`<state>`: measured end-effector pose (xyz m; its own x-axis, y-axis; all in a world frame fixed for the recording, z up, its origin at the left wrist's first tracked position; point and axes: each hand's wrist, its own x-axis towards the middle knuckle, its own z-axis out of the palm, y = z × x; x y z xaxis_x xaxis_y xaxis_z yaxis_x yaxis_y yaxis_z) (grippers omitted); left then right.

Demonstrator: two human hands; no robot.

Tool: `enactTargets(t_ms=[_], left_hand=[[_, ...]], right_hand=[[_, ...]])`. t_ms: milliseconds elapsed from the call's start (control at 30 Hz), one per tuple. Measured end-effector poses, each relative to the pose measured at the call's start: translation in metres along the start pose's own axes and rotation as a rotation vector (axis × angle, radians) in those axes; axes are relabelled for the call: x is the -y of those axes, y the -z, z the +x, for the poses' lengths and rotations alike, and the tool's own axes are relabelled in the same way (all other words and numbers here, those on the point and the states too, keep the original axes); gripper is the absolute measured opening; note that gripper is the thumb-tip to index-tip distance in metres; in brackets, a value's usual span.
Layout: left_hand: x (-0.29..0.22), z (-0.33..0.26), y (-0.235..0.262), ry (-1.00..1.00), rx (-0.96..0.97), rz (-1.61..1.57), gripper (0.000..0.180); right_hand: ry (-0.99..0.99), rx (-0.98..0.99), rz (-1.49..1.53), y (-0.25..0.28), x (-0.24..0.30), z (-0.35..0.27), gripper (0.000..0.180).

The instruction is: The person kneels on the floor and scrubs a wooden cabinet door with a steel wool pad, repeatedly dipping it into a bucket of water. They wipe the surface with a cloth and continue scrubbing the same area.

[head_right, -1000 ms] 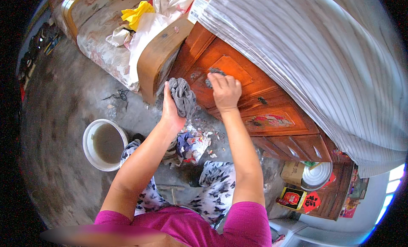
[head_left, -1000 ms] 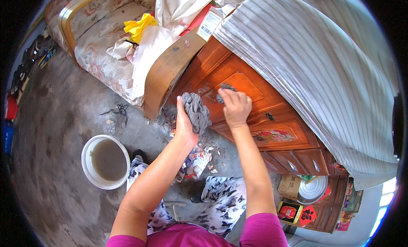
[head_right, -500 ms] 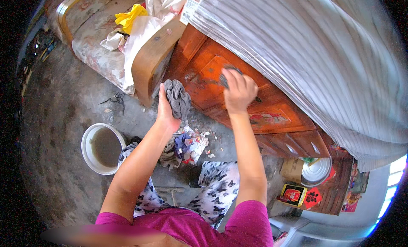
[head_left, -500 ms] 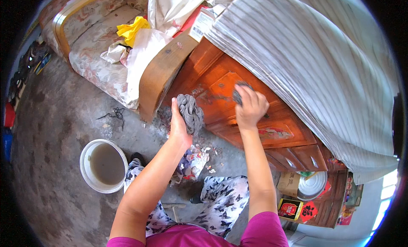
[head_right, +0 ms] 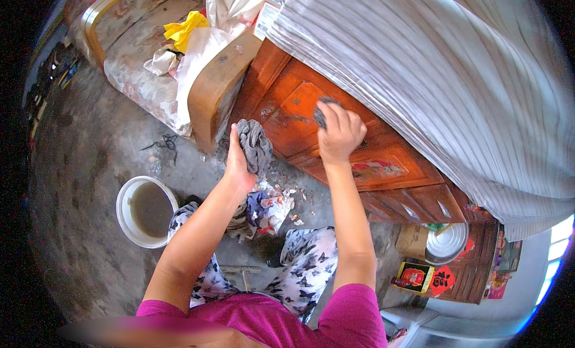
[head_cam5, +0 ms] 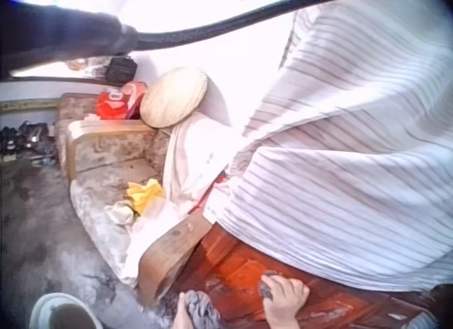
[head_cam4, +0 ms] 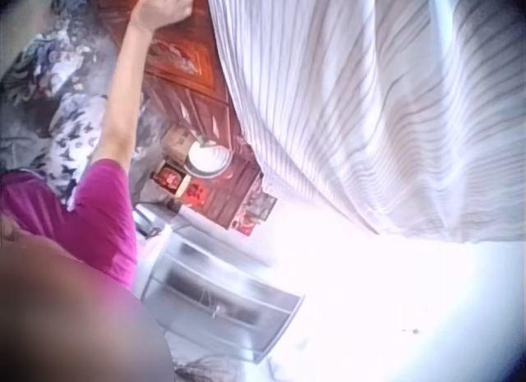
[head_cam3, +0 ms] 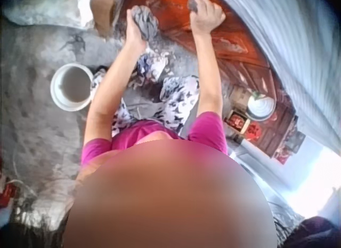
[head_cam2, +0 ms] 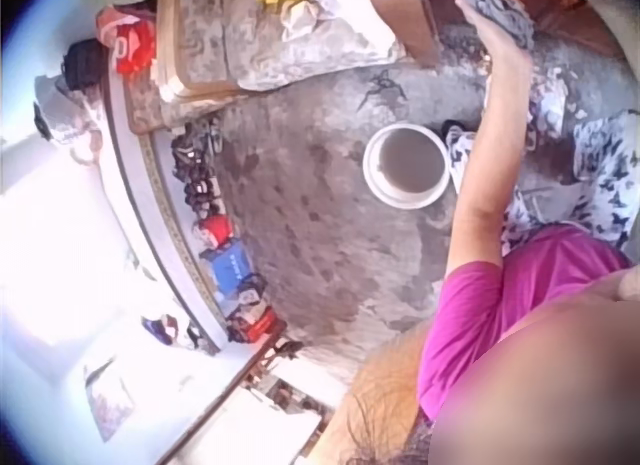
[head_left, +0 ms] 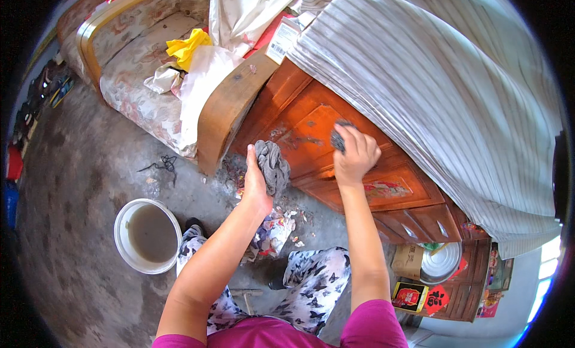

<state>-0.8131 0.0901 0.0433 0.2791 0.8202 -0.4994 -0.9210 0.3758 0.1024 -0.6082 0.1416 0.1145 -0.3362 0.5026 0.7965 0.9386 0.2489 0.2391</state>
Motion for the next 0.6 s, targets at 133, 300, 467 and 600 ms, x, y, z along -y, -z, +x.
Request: enactTargets(t_ms=[133, 300, 467, 600], left_hand=[[-0.003, 0.002, -0.006, -0.018, -0.073, 0.023, 0.053], [-0.013, -0.008, 0.009, -0.033, -0.003, 0.019, 0.055], [-0.028, -0.019, 0.007, 0.012, -0.047, -0.039, 0.052], [-0.021, 0.001, 0.009, -0.093, -0.008, -0.015, 0.055]], right_hand=[[0.072, -0.003, 0.132, -0.035, 0.041, 0.043, 0.051], [0.078, 0.073, 0.079, -0.006, 0.038, 0.032, 0.046], [-0.004, 0.044, -0.002, 0.013, 0.02, 0.0, 0.049], [0.07, 0.085, 0.167, -0.039, 0.057, 0.032, 0.044]])
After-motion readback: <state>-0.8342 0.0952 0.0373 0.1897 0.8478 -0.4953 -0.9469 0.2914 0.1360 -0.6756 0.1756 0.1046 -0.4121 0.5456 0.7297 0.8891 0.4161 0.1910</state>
